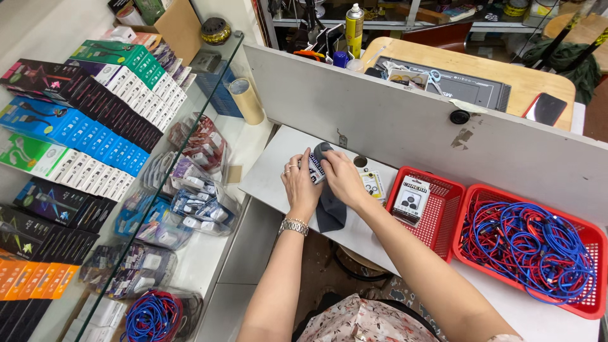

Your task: The person wipes the surfaces of small product boxes with a dark cloth at a retail counter. They handle each box individually, wiping all sides, then place them into a red basket. The person also moves a roll of tape and retrieves a stack of boxes from a shelf to continue wiping.

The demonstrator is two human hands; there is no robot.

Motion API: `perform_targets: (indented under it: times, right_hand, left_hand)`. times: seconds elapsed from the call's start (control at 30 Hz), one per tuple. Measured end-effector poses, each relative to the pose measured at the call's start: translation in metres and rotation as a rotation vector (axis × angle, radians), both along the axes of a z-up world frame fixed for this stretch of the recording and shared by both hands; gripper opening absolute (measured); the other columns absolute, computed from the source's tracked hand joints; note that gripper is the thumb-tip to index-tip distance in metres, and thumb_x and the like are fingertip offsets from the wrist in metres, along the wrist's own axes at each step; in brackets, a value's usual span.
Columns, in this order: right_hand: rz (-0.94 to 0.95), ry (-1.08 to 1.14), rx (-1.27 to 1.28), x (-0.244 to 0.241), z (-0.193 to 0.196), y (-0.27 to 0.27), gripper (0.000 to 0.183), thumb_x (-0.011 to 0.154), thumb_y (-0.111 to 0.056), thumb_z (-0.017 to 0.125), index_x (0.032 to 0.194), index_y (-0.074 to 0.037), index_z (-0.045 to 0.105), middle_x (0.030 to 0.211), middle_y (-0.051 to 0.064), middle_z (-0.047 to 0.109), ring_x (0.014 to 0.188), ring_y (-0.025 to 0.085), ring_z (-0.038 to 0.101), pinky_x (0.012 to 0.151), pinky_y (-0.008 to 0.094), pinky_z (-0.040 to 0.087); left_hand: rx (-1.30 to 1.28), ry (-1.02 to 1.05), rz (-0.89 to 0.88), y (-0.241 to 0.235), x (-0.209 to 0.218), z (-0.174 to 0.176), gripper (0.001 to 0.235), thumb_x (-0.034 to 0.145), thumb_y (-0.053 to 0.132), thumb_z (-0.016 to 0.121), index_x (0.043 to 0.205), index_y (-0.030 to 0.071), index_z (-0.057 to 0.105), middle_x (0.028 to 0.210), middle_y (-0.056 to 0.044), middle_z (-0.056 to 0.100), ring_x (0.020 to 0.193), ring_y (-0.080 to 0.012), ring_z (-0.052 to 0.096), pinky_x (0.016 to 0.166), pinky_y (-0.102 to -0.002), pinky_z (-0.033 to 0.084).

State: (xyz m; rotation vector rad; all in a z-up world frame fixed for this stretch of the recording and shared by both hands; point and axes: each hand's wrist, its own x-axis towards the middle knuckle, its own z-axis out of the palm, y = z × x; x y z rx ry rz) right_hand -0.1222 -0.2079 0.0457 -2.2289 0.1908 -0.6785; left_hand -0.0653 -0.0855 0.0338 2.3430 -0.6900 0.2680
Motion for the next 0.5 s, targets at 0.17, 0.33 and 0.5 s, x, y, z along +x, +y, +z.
perform_targets:
  times: [0.17, 0.33, 0.5]
  right_hand:
    - [-0.025, -0.033, -0.085, 0.015, 0.005, 0.012, 0.032, 0.099, -0.016, 0.057, 0.123, 0.004, 0.064, 0.130, 0.029, 0.061, 0.119, 0.047, 0.055, 0.102, 0.049, 0.044]
    - [-0.004, 0.043, -0.083, 0.000, -0.010, 0.016, 0.029, 0.100, -0.017, 0.056, 0.120, 0.001, 0.067, 0.120, 0.024, 0.068, 0.115, 0.042, 0.062, 0.103, 0.047, 0.047]
    - [-0.301, 0.185, 0.398, 0.016, -0.045, -0.017, 0.035, 0.106, -0.025, 0.055, 0.131, -0.004, 0.065, 0.116, 0.022, 0.072, 0.113, 0.035, 0.069, 0.096, 0.040, 0.053]
  left_hand:
    - [0.028, -0.013, 0.029, -0.002, -0.004, 0.005, 0.079, 0.074, 0.014, 0.086, 0.145, 0.015, 0.052, 0.130, -0.006, 0.055, 0.125, -0.0284, 0.050, 0.106, -0.049, 0.037]
    - [0.001, 0.107, 0.218, 0.009, 0.004, -0.008, 0.083, 0.068, 0.020, 0.088, 0.143, 0.017, 0.053, 0.130, -0.007, 0.053, 0.125, -0.0299, 0.049, 0.106, -0.049, 0.036]
    - [-0.165, 0.334, 0.414, 0.029, 0.033, -0.053, 0.080, 0.069, 0.020, 0.088, 0.139, 0.007, 0.051, 0.119, -0.015, 0.061, 0.111, -0.0334, 0.058, 0.097, -0.047, 0.045]
